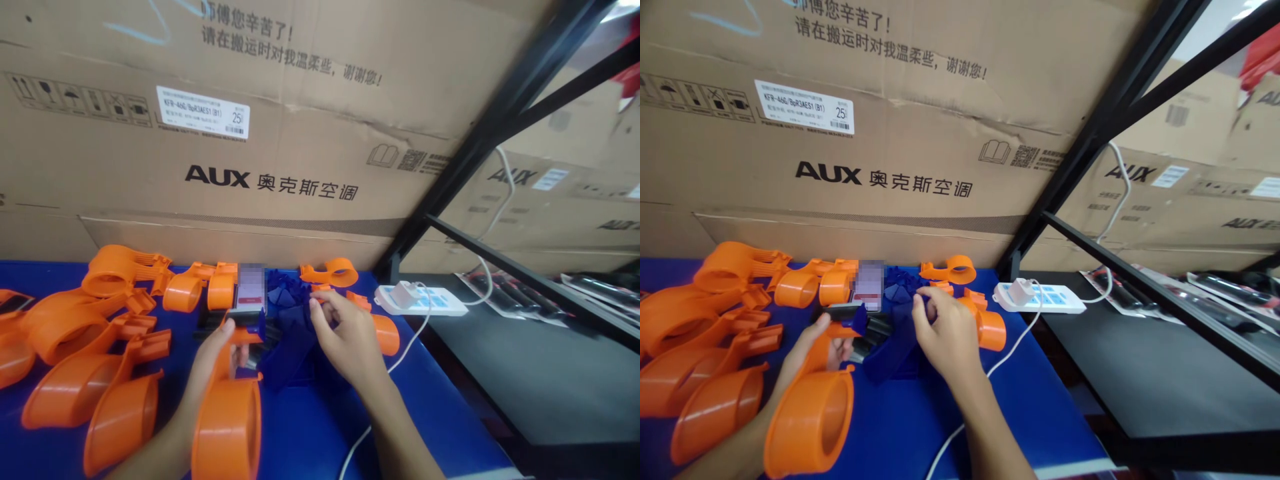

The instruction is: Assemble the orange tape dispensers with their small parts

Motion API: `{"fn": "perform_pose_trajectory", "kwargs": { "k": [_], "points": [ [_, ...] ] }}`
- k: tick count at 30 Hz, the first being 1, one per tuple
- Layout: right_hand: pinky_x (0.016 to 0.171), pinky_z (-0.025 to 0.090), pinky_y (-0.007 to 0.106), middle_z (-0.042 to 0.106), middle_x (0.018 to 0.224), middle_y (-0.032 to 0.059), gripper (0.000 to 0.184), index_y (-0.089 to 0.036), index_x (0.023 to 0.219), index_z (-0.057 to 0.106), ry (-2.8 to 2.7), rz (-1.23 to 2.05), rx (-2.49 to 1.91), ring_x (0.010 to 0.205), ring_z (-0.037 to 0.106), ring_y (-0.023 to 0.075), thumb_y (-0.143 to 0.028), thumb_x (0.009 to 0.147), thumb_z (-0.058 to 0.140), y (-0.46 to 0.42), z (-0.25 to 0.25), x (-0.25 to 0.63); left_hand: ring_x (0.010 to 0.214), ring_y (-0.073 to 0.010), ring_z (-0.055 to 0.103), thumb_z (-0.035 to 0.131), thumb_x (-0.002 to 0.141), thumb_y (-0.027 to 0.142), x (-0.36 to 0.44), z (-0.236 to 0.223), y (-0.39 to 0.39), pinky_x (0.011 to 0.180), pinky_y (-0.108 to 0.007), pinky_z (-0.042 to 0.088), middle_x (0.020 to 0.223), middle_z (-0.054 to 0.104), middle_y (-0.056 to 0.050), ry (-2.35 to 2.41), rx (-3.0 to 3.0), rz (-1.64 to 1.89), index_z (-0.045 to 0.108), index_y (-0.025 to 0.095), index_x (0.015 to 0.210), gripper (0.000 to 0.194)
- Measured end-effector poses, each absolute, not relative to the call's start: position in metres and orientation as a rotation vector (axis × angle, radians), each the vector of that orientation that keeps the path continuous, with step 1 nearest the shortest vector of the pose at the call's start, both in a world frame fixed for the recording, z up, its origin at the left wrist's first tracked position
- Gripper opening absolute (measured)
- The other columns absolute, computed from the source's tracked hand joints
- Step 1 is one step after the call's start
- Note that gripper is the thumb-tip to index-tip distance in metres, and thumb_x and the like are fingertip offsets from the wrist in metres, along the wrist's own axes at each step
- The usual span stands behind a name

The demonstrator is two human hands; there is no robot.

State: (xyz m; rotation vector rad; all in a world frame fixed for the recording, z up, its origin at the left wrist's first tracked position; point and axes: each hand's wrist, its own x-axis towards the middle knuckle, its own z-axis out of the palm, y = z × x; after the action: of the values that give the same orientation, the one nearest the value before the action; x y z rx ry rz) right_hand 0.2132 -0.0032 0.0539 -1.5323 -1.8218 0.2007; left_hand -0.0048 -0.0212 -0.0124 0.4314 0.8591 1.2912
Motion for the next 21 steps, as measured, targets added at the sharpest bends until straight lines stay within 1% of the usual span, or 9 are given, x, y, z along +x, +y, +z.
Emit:
{"fn": "perform_pose_trajectory", "kwargs": {
  "k": [2, 3, 5, 8, 11, 13, 16, 18, 21],
  "points": [
    [0.054, 0.042, 0.025, 0.063, 0.068, -0.0011, 0.029, -0.019, 0.113, 0.069, -1.852, 0.457, -1.294, 0.057, 0.057, 0.0138, -0.04, 0.102, 0.051, -0.01, 0.052, 0.2, 0.046, -0.0119, 0.053, 0.078, 0.074, 0.056, -0.004, -0.016, -0.019, 0.044, -0.021, 0.042, 0.055, 0.06, -0.002, 0.863, 0.507, 1.285, 0.066, 0.013, 0.075, 0.044],
    [0.055, 0.044, 0.024, 0.065, 0.074, -0.0005, 0.029, -0.02, 0.119, 0.066, -1.883, 0.569, -1.191, 0.06, 0.059, 0.0133, -0.038, 0.102, 0.052, -0.014, 0.051, 0.193, 0.046, -0.0122, 0.053, 0.078, 0.073, 0.057, -0.004, -0.017, -0.018, 0.045, -0.022, 0.042, 0.054, 0.06, -0.002, 0.863, 0.541, 1.269, 0.066, 0.013, 0.074, 0.045],
    [0.059, 0.048, 0.024, 0.068, 0.085, 0.0006, 0.036, -0.021, 0.133, 0.058, -1.945, 0.664, -1.061, 0.063, 0.06, 0.0124, -0.035, 0.1, 0.056, -0.02, 0.047, 0.18, 0.047, -0.0137, 0.055, 0.079, 0.072, 0.057, -0.003, -0.016, -0.018, 0.046, -0.023, 0.042, 0.055, 0.062, -0.004, 0.854, 0.587, 1.25, 0.068, 0.013, 0.077, 0.045],
    [0.062, 0.052, 0.025, 0.07, 0.098, 0.0031, 0.049, -0.023, 0.144, 0.052, -2.006, 0.573, -1.025, 0.066, 0.059, 0.0119, -0.03, 0.096, 0.062, -0.024, 0.038, 0.171, 0.051, -0.0155, 0.059, 0.08, 0.074, 0.053, 0.0, -0.009, -0.023, 0.048, -0.023, 0.043, 0.06, 0.066, -0.004, 0.848, 0.629, 1.274, 0.069, 0.014, 0.092, 0.044],
    [0.065, 0.054, 0.027, 0.071, 0.098, 0.0051, 0.05, -0.022, 0.144, 0.054, -2.014, 0.384, -1.03, 0.07, 0.062, 0.0142, -0.028, 0.095, 0.062, -0.022, 0.028, 0.171, 0.055, -0.0146, 0.06, 0.077, 0.081, 0.05, 0.006, -0.002, -0.033, 0.054, -0.023, 0.046, 0.063, 0.067, -0.002, 0.863, 0.659, 1.286, 0.067, 0.018, 0.105, 0.041],
    [0.066, 0.055, 0.028, 0.072, 0.095, 0.0061, 0.049, -0.021, 0.144, 0.055, -2.029, 0.28, -1.011, 0.073, 0.064, 0.0161, -0.027, 0.096, 0.061, -0.021, 0.022, 0.171, 0.053, -0.0141, 0.058, 0.075, 0.084, 0.049, 0.009, 0.002, -0.038, 0.056, -0.023, 0.047, 0.061, 0.066, -0.001, 0.89, 0.68, 1.276, 0.066, 0.019, 0.104, 0.038],
    [0.066, 0.056, 0.029, 0.072, 0.087, 0.006, 0.047, -0.019, 0.143, 0.057, -2.013, 0.172, -1.013, 0.072, 0.066, 0.0175, -0.026, 0.097, 0.059, -0.023, 0.018, 0.168, 0.052, -0.0135, 0.057, 0.075, 0.084, 0.051, 0.01, 0.004, -0.04, 0.055, -0.023, 0.046, 0.059, 0.065, -0.001, 0.941, 0.701, 1.271, 0.066, 0.018, 0.1, 0.038],
    [0.066, 0.057, 0.03, 0.072, 0.083, 0.0055, 0.045, -0.018, 0.141, 0.059, -1.987, 0.136, -1.035, 0.072, 0.067, 0.0182, -0.025, 0.096, 0.059, -0.024, 0.016, 0.165, 0.052, -0.0125, 0.056, 0.075, 0.083, 0.052, 0.009, 0.005, -0.04, 0.055, -0.022, 0.046, 0.059, 0.064, 0.0, 0.967, 0.7, 1.29, 0.067, 0.018, 0.1, 0.039],
    [0.066, 0.058, 0.031, 0.073, 0.083, 0.006, 0.042, -0.017, 0.137, 0.063, -1.991, 0.141, -1.041, 0.071, 0.068, 0.0189, -0.024, 0.096, 0.059, -0.026, 0.014, 0.163, 0.052, -0.0112, 0.054, 0.076, 0.083, 0.052, 0.006, 0.005, -0.039, 0.056, -0.021, 0.045, 0.057, 0.06, 0.002, 1.012, 0.726, 1.318, 0.068, 0.019, 0.101, 0.039]
  ]
}}
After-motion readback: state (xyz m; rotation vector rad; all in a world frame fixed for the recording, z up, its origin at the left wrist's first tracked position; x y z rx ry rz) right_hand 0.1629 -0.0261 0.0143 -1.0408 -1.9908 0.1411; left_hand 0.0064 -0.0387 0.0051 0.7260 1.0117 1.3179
